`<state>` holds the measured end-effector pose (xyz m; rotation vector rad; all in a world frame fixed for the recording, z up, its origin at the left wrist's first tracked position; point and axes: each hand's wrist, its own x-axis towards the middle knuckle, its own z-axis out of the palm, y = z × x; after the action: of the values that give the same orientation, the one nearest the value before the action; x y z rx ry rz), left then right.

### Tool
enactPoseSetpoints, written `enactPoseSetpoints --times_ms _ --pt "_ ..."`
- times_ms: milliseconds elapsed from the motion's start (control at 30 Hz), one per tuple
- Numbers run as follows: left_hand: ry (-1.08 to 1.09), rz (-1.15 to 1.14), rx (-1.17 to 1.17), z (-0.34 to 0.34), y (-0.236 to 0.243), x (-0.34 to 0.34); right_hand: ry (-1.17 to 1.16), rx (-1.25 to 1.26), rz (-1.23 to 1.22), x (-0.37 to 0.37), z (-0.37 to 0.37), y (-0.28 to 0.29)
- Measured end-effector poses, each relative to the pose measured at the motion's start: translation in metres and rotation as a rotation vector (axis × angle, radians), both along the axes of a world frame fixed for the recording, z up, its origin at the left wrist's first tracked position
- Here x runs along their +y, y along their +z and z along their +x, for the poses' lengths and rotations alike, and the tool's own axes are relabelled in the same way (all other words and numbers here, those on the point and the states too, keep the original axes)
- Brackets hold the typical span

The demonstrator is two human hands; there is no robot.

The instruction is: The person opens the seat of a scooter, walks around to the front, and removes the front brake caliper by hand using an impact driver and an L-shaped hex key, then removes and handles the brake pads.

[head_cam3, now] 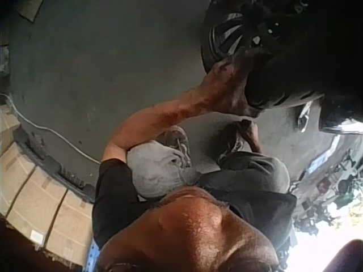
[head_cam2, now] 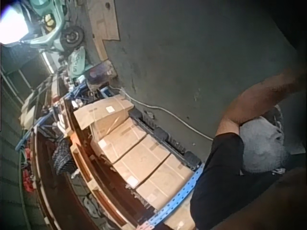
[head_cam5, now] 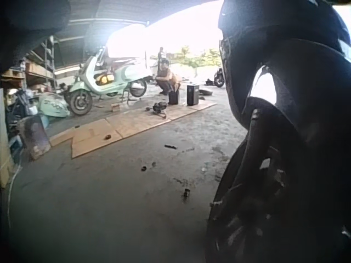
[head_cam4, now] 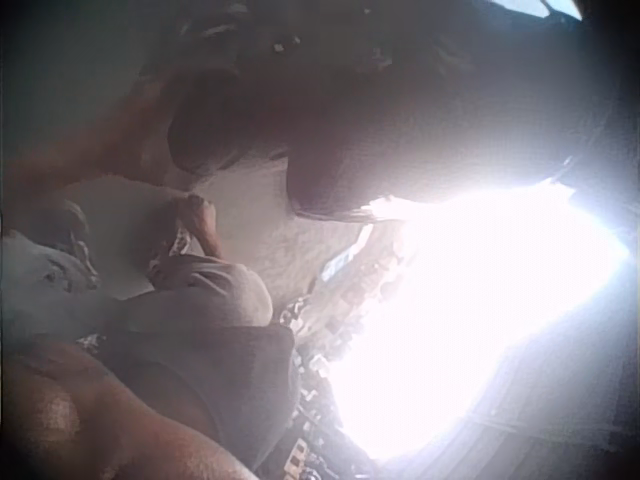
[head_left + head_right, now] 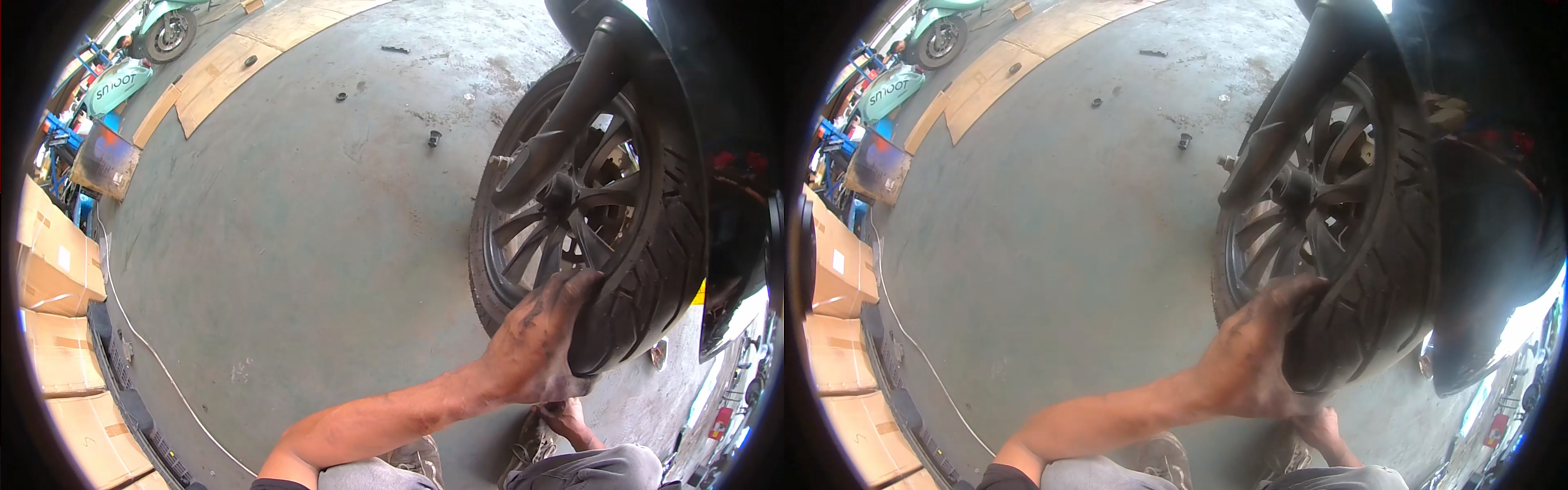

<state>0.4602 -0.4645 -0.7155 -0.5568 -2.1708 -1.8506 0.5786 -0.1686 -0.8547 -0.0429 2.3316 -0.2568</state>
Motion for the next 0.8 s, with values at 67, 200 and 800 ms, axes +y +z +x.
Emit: enactPoseSetpoints --times_ms 67,200,800 --pt "-0.072 0.019 -0.062 -0.004 0.003 -0.01 -0.016 -0.082 0.04 -0.006 -0.001 0.002" --pt "-0.168 -0.089 -0.088 -0.029 -0.005 -0.053 -0.111 0.01 0.012 0.01 0.012 -0.006" --pt "0.183 -0.404 0.169 -0.036 -0.088 -0.244 -0.203 0.456 0.297 0.212 -0.099 0.106"
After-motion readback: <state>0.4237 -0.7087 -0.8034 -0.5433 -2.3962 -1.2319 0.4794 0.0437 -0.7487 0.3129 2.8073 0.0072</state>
